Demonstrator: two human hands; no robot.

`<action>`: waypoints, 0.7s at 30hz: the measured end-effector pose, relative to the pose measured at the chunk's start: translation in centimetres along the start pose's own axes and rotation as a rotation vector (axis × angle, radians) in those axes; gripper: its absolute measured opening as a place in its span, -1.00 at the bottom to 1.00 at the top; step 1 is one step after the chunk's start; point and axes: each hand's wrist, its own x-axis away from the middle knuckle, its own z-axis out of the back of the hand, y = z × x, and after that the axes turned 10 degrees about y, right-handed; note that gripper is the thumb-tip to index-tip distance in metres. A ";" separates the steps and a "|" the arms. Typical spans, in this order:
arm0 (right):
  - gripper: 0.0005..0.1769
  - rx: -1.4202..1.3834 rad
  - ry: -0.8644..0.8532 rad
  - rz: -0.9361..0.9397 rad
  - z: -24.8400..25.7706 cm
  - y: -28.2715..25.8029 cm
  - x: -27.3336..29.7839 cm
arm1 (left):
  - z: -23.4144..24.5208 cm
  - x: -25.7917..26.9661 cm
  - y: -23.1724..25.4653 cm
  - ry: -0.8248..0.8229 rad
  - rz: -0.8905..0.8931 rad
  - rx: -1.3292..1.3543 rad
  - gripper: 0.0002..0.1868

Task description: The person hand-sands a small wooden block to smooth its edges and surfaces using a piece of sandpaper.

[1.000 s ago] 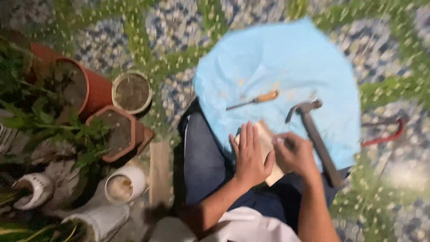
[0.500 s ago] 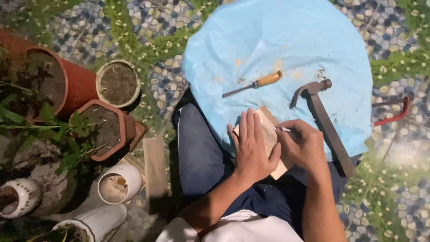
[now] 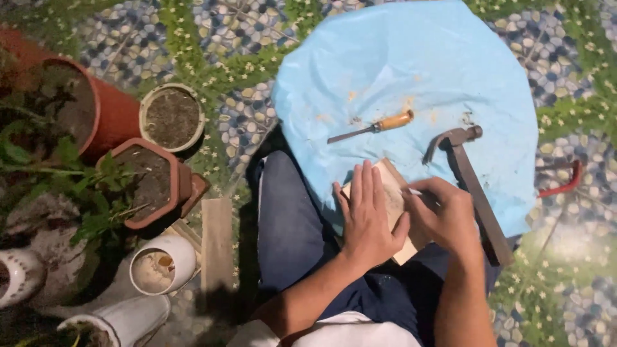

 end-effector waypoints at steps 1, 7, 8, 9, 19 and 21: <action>-0.79 0.005 0.011 -0.011 -0.2 0.2 -0.5 | -0.2 -0.3 0.0 -0.011 -0.008 0.009 -0.04; -0.78 0.016 -0.061 0.014 0.8 1.2 -0.2 | 0.1 -0.5 -0.2 0.003 0.016 0.046 -0.02; -0.78 0.009 -0.047 0.023 0.6 1.4 -0.1 | 0.1 -0.3 -0.1 0.000 0.019 0.053 -0.04; -0.78 0.001 -0.033 0.032 0.4 1.7 -0.1 | -0.1 -0.1 0.0 -0.003 0.022 0.061 -0.05; -0.80 0.012 -0.056 0.044 0.2 0.9 -0.7 | -0.5 -0.1 0.0 0.015 0.012 0.043 -0.05; -0.79 -0.007 0.014 0.099 -1.4 1.6 -0.6 | -0.6 0.1 -0.1 0.029 -0.035 -0.059 0.00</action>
